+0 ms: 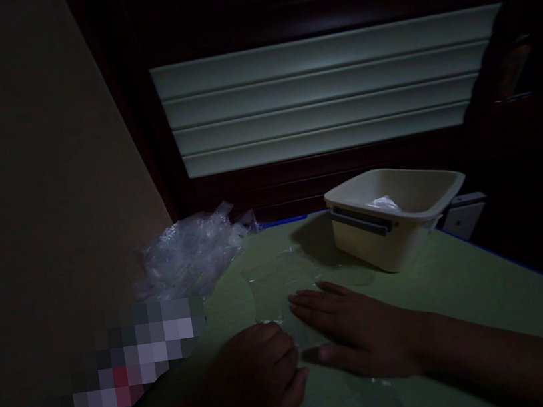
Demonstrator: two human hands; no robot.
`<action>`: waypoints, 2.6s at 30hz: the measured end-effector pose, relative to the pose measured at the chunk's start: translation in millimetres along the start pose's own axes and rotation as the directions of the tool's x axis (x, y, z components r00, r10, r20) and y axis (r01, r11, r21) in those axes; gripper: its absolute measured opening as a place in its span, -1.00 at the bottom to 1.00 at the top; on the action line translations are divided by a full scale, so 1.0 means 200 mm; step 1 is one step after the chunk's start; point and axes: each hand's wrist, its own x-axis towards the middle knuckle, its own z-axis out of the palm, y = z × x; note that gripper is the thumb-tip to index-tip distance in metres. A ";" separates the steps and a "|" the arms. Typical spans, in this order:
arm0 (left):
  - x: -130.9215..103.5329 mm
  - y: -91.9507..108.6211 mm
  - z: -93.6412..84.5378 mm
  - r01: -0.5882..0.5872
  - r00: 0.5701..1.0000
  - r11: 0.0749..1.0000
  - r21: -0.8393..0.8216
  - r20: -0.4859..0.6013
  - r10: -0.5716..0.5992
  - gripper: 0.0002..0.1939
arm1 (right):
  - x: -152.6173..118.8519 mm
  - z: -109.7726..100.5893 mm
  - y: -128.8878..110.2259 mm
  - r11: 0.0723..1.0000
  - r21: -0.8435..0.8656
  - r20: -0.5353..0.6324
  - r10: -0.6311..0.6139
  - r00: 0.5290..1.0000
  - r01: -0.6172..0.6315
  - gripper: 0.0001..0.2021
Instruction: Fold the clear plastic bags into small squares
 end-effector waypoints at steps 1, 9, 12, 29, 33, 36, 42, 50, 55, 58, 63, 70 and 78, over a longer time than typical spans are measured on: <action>0.00 0.00 0.00 0.000 1.000 1.000 -0.003 0.004 0.000 -0.87 | 0.00 0.00 0.02 1.000 -0.018 -0.010 0.025 1.000 -0.026 -0.38; 0.00 -0.01 0.00 -0.052 0.996 0.994 0.099 -0.061 0.058 -0.76 | 0.02 -0.03 0.07 0.987 -0.113 -0.252 0.083 0.964 -0.115 -0.70; 0.00 -0.01 0.01 -0.034 0.993 0.993 0.115 -0.113 0.047 -0.74 | 0.02 -0.01 0.05 0.985 -0.131 -0.240 0.075 0.968 -0.109 -0.77; -0.01 -0.02 0.02 -0.097 0.995 0.991 0.090 -0.026 0.100 -0.79 | -0.03 -0.07 -0.04 0.935 0.324 -0.017 -0.147 0.989 0.145 -0.93; 0.00 -0.01 0.00 -0.085 0.996 0.992 0.088 -0.008 0.086 -0.82 | -0.03 -0.06 -0.07 0.946 0.299 -0.030 -0.121 0.992 0.124 -0.94; 0.00 -0.01 0.00 -0.073 0.997 0.995 0.071 -0.002 0.073 -0.87 | -0.04 -0.07 -0.10 0.944 0.320 -0.055 -0.062 0.997 0.076 -0.90; -0.01 -0.02 0.02 -0.047 0.998 0.996 0.077 -0.048 0.050 -0.90 | -0.04 -0.07 -0.11 0.911 0.408 -0.090 -0.029 0.996 0.063 -0.96; -0.01 -0.04 0.04 -0.134 0.991 0.987 0.093 -0.014 0.136 -0.81 | -0.04 -0.05 -0.13 0.905 0.400 -0.121 -0.105 0.987 0.145 -0.94; 0.00 -0.03 0.04 -0.144 0.989 0.985 0.091 -0.022 0.147 -0.86 | -0.06 -0.06 -0.11 0.926 0.340 -0.148 -0.122 0.981 0.166 -0.75; 0.00 -0.03 0.03 -0.128 0.991 0.988 0.088 -0.019 0.130 -0.90 | -0.06 -0.05 -0.10 0.955 0.254 -0.125 -0.128 0.984 0.156 -0.55; 0.00 -0.03 0.03 -0.120 0.993 0.988 0.094 0.009 0.120 -0.92 | -0.05 -0.02 -0.10 0.982 0.168 -0.105 -0.066 0.992 0.083 -0.69; -0.01 -0.03 0.05 -0.110 0.993 0.989 0.103 -0.020 0.113 -0.84 | -0.03 -0.02 -0.11 0.979 0.194 -0.120 -0.039 0.992 0.062 -0.91; -0.02 -0.02 0.04 -0.103 0.994 0.990 0.095 -0.036 0.107 -0.87 | 0.00 0.03 -0.08 0.965 0.258 -0.192 0.091 0.977 -0.039 -0.90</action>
